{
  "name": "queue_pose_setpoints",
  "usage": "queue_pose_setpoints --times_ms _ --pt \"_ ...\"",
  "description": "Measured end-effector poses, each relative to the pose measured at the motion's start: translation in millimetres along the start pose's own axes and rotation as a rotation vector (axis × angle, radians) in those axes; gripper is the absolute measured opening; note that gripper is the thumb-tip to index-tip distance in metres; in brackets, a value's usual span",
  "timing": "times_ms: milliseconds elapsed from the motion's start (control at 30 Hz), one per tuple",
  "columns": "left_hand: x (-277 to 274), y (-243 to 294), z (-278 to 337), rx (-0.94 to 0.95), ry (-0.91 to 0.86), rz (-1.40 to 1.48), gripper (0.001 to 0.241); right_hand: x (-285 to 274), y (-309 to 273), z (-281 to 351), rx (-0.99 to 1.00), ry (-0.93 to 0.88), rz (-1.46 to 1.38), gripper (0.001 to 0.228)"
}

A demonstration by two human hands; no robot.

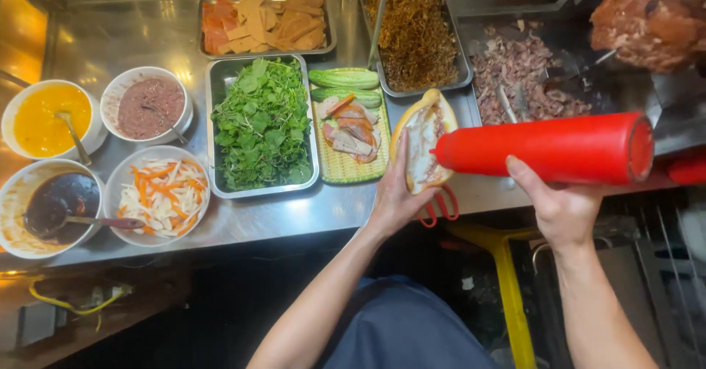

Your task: Preparing a sandwich by cutting the bread, spreading pate and sauces, and adding various fillings.

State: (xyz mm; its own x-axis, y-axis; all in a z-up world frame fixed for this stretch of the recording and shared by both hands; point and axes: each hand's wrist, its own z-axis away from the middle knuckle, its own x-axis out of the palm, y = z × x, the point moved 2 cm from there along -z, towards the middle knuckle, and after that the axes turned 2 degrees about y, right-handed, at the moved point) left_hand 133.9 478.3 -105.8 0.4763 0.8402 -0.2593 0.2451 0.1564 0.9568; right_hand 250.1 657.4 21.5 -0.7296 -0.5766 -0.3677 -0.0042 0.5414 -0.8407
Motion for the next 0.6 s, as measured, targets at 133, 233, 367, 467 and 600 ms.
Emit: queue_pose_setpoints --times_ms 133,233,367,467,600 --pt "-4 -9 -7 0.044 0.054 0.009 0.112 15 -10 3 -0.001 -0.088 0.018 0.047" --pt "-10 -9 -6 0.001 0.054 -0.008 0.11 24 -14 2 0.057 -0.127 0.05 0.042" --pt "-12 -9 1 0.05 0.052 0.038 0.109 34 -24 -27 -0.177 -0.047 0.013 0.053" --pt "-12 -11 4 0.067 0.064 0.062 0.112 36 -29 -39 -0.266 -0.006 -0.015 0.054" --pt "-18 -17 1 0.038 0.117 0.052 0.112 27 -37 -17 -0.098 -0.092 0.053 0.052"
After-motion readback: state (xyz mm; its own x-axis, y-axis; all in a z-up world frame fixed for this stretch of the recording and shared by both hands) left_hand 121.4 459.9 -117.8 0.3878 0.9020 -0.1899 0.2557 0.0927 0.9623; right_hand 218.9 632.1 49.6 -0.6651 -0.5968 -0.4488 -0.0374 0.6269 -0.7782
